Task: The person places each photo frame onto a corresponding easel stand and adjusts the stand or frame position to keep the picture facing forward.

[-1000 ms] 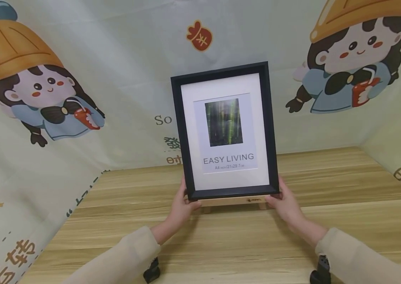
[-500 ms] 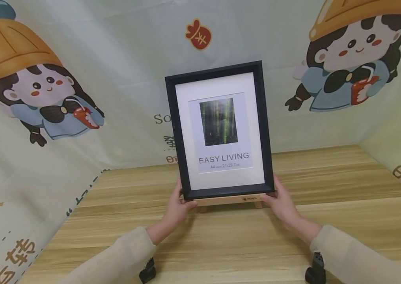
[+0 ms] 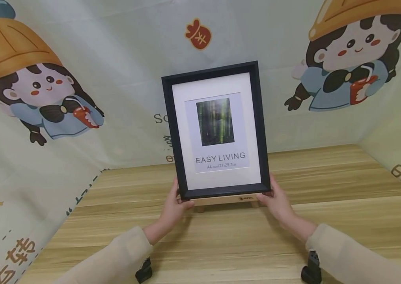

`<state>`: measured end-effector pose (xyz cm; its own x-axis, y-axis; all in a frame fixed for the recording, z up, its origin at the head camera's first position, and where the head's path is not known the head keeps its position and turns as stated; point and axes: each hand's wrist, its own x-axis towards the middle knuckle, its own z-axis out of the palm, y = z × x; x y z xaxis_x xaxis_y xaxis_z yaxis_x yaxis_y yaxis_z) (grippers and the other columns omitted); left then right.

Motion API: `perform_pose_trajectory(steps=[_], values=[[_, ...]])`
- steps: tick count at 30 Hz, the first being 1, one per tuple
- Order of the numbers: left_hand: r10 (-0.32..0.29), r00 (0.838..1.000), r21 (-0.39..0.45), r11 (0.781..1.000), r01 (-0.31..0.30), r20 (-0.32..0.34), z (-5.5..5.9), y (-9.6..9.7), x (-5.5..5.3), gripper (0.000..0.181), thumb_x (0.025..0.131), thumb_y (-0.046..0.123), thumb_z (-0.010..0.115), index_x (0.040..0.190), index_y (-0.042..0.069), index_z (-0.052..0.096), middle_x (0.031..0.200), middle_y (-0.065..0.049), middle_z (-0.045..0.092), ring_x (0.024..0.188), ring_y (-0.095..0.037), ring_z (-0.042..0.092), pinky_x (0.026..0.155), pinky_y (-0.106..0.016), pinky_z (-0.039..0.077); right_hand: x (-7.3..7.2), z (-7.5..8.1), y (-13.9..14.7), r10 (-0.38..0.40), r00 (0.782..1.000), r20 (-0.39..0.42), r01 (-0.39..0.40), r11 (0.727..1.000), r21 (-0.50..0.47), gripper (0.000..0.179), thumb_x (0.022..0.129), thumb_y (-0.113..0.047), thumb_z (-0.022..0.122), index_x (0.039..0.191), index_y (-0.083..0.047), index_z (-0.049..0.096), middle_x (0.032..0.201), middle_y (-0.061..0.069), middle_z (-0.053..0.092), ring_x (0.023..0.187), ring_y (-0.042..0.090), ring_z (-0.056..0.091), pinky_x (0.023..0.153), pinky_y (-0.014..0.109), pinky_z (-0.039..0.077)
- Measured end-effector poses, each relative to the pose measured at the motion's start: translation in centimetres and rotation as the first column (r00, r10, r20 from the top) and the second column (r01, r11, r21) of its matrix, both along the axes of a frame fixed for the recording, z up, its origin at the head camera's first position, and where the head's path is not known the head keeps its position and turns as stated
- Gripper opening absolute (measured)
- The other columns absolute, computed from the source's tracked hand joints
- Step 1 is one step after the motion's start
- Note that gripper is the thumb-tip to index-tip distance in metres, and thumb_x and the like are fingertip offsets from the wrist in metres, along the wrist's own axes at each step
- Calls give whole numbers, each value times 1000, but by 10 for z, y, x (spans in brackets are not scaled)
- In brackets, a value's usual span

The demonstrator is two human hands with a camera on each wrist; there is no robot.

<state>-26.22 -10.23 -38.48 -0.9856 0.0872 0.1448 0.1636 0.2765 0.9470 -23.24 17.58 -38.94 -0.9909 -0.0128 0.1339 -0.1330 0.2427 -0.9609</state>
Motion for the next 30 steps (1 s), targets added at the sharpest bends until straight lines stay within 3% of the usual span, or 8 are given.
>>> perform_pose_trajectory(steps=[8,19,24,30], values=[[-11,999,-38,999,10,-44,0,-5,-1,97,74,-19,60,148,13,7,150,-16,20,116,-33,45,76,-29,52,0,1,-4,2,1000,-29,-1,1000,18,74,88,7,49,147,-6,6,117,34,47,82,-6,50,75,21,51],[-7,999,-26,1000,6,-34,1,-9,-1,96,74,-21,58,148,14,7,150,-17,20,104,-31,51,71,-27,52,0,0,-9,-19,1000,-4,19,999,48,74,89,5,49,147,-6,5,117,33,48,90,8,54,78,24,52],[-1,999,-37,999,-1,-48,1,-9,-1,97,73,-22,58,148,14,8,150,-16,19,109,-32,50,74,-29,52,0,-1,-10,-19,1000,-11,20,999,39,73,89,7,49,147,-4,5,116,33,49,83,-2,52,78,25,52],[9,999,-45,999,-11,-37,1,-10,-1,97,74,-21,58,148,14,8,148,-18,23,109,-32,50,76,-29,52,-1,-1,-11,-24,1000,-12,24,999,41,73,89,7,49,147,-4,6,115,34,50,83,-3,52,77,23,52]])
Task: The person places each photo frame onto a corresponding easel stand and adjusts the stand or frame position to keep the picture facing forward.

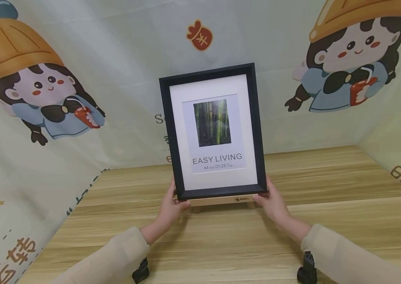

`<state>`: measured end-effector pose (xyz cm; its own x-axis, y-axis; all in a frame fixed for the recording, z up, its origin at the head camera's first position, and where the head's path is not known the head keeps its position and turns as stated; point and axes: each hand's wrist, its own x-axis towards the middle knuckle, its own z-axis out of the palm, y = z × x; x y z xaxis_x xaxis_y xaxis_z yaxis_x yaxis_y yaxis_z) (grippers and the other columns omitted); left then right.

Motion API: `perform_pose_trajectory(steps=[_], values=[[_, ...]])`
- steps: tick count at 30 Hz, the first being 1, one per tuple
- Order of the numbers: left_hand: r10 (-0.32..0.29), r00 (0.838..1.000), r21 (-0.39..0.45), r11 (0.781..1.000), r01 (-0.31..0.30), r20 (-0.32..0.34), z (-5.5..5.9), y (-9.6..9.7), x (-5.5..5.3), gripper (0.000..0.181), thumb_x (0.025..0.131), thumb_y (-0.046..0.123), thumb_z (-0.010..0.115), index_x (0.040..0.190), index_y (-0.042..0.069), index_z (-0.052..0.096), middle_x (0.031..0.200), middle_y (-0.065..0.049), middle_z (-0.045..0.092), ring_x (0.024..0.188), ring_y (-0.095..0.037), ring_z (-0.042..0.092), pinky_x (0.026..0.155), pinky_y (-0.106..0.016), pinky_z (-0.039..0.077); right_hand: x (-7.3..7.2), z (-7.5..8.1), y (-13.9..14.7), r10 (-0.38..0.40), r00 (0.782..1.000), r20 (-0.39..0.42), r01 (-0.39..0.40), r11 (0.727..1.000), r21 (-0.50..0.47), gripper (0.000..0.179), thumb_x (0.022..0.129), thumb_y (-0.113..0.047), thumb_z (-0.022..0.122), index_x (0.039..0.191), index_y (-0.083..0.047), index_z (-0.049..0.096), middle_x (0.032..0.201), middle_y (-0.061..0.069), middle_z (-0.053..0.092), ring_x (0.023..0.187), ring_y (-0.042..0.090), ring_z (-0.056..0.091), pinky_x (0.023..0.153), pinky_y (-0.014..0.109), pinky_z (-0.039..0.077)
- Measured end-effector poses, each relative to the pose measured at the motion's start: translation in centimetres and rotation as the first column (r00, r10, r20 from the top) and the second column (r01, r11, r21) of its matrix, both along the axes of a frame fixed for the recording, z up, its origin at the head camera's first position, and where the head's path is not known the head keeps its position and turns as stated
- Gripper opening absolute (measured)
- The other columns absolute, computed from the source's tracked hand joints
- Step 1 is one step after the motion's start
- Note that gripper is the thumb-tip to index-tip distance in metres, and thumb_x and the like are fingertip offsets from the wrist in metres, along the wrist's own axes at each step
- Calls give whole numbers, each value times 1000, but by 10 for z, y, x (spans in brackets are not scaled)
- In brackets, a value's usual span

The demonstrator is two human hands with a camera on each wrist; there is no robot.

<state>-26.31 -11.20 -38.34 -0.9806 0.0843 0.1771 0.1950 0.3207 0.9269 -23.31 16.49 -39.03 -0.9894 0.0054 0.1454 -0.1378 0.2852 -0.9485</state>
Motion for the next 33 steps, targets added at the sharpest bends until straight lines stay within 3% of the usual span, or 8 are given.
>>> perform_pose_trajectory(steps=[6,14,33], values=[[-1,1000,-1,1000,1,-9,0,0,1,97,73,-21,58,148,16,8,148,-17,23,112,-32,49,76,-29,52,0,0,0,-1,1000,-4,1,1000,6,73,88,7,50,146,-3,6,113,33,51,81,-5,51,76,21,52],[7,1000,-15,1000,-8,-10,0,0,2,97,73,-21,59,148,15,9,146,-20,27,111,-33,49,79,-33,52,0,0,0,-5,1000,6,5,1000,30,73,89,5,50,146,-3,6,112,31,52,85,1,53,78,23,52],[10,999,-45,999,-12,-34,-1,1,1,96,75,-19,59,148,15,8,150,-14,21,124,-32,40,85,-35,50,0,0,-1,-13,999,29,12,999,40,75,89,4,50,147,-5,3,113,31,52,94,17,56,78,25,52]])
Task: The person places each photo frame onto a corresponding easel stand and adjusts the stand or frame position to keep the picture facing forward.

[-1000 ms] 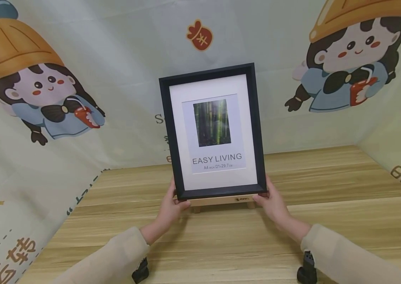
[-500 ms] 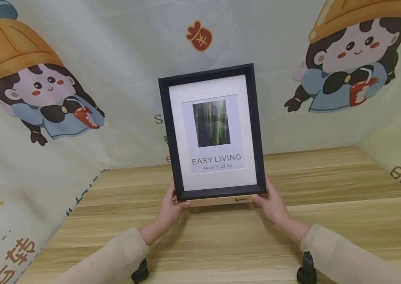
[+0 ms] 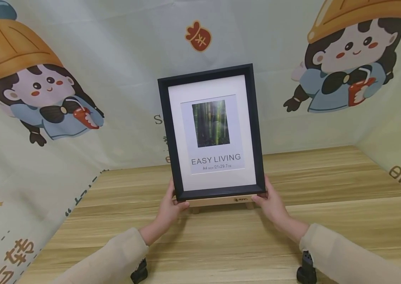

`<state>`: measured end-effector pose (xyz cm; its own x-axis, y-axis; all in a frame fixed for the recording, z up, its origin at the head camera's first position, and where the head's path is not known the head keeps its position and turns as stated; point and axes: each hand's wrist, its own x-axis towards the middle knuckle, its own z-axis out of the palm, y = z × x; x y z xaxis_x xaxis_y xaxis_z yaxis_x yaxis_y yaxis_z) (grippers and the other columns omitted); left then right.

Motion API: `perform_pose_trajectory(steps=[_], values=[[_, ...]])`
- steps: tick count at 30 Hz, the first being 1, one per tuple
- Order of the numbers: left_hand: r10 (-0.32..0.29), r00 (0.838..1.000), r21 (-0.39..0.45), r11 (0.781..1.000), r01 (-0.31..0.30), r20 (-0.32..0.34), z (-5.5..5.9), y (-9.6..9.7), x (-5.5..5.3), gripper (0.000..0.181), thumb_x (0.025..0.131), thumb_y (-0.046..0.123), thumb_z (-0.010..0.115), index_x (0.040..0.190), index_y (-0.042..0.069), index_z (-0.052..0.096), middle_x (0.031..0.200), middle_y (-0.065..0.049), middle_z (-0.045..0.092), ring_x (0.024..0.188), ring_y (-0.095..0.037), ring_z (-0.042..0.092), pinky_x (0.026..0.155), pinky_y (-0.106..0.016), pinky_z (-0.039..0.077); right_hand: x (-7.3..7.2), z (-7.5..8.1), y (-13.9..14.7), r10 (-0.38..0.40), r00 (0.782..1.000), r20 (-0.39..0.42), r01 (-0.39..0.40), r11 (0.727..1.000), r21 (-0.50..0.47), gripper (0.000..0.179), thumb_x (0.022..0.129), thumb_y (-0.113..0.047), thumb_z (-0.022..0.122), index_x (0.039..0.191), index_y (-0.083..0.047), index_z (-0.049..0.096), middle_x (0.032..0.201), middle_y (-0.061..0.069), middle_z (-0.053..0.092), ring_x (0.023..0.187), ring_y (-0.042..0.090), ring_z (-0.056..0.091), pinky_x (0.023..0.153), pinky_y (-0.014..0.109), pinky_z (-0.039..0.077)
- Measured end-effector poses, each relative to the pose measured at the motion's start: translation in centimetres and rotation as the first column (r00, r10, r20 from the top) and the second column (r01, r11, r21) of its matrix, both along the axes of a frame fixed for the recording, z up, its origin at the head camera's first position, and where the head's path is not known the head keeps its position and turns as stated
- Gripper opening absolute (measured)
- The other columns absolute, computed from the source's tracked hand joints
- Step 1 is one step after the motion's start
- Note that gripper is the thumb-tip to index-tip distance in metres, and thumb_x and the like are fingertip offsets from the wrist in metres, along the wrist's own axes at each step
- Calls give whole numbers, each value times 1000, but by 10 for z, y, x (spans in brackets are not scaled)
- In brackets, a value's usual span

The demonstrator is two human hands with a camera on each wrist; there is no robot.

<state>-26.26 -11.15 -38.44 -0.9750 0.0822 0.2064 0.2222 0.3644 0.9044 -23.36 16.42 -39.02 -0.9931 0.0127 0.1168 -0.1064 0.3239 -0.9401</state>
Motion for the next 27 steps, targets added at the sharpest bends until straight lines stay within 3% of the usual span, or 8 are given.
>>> perform_pose_trajectory(steps=[13,17,20,24,27], values=[[2,1000,-5,1000,-2,-5,0,-2,0,96,74,-20,60,148,13,9,143,-22,31,110,-32,50,79,-32,52,-1,0,-1,4,1000,7,-4,1000,8,75,90,3,50,147,-5,1,115,32,51,98,22,55,78,25,52],[-45,999,-38,998,45,-3,3,-4,-1,98,72,-19,62,148,11,6,144,-25,28,98,-33,57,75,-31,53,0,1,4,44,999,-1,-44,998,38,77,90,1,51,147,-7,-1,123,32,45,104,31,53,81,28,51],[-97,995,-93,991,96,-4,7,-9,-3,100,71,-14,66,147,4,3,144,-28,25,93,-36,58,78,-35,53,1,5,11,89,996,-3,-89,992,92,79,90,-8,54,147,-7,-1,128,34,41,109,40,49,88,40,47],[-94,996,-208,974,92,0,14,-18,-3,102,72,1,73,146,0,3,145,-29,22,121,-41,41,101,-47,36,1,13,25,164,986,16,-164,965,203,86,89,-23,58,145,0,-3,135,39,29,117,50,39,96,57,36],[-76,997,-279,957,76,9,19,-27,-2,102,73,10,75,146,2,3,147,-27,18,130,-42,27,106,-51,25,4,18,36,212,977,1,-199,917,347,87,89,-28,58,144,5,-1,136,41,24,118,54,36,93,60,36]])
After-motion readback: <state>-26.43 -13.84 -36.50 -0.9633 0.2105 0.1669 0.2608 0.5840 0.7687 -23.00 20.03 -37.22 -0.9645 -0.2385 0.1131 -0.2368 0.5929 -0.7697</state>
